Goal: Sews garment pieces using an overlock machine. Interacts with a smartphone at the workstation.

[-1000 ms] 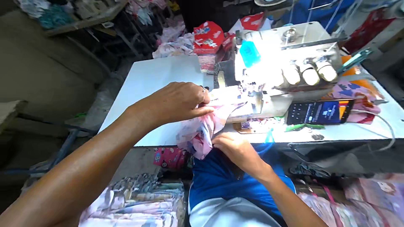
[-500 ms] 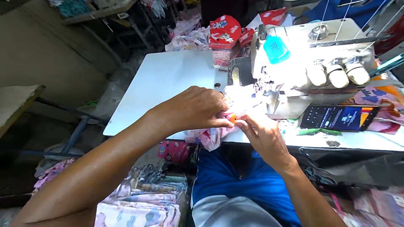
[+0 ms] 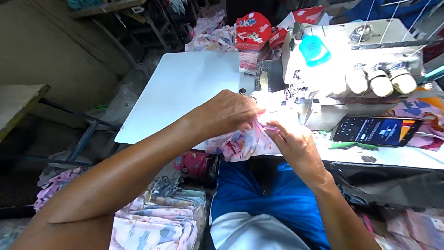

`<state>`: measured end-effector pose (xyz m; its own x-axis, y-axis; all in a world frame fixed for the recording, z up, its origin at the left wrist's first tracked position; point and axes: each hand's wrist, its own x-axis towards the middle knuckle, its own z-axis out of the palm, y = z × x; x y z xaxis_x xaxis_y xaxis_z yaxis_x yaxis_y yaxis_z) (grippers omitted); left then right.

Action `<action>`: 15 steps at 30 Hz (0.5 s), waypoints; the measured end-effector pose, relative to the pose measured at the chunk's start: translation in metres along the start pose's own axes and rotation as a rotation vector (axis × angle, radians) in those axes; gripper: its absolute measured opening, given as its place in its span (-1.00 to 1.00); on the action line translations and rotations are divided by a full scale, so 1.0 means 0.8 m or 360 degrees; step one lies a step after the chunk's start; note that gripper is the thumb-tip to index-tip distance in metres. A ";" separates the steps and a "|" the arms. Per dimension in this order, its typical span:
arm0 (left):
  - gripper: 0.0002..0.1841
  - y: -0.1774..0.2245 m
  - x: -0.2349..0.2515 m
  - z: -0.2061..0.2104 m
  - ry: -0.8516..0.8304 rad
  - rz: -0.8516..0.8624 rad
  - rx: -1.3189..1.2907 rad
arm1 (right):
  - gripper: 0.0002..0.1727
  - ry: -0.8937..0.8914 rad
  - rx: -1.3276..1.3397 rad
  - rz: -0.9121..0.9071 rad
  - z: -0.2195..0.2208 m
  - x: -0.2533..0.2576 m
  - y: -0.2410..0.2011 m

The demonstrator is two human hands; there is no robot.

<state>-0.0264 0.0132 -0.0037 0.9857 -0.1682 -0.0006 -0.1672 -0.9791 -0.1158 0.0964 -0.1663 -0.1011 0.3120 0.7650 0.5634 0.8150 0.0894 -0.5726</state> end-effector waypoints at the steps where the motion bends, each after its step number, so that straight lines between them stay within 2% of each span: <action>1: -0.57 -0.008 0.000 0.004 -0.0017 -0.0050 0.0003 | -0.77 0.0015 -0.0031 0.0025 0.000 -0.001 0.000; 4: -0.55 -0.022 0.001 0.009 0.0018 -0.0085 0.0007 | -0.76 0.0020 -0.0130 0.0098 -0.001 -0.004 -0.002; 8: -0.73 -0.023 0.007 0.015 0.0148 0.0021 0.0003 | -0.80 0.0009 -0.0151 0.0111 -0.001 -0.004 -0.004; 12: -0.65 -0.026 0.015 0.022 0.0260 0.0084 -0.0053 | -0.80 -0.0040 -0.0073 0.0074 0.002 -0.008 -0.002; 15: -0.77 -0.027 0.019 0.030 0.0283 0.0129 -0.0067 | -0.77 -0.0019 -0.0015 0.0096 -0.001 -0.013 0.001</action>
<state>-0.0072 0.0347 -0.0250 0.9507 -0.2607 0.1679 -0.2503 -0.9648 -0.0808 0.0944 -0.1747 -0.1068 0.3551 0.7764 0.5207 0.7992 0.0368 -0.5999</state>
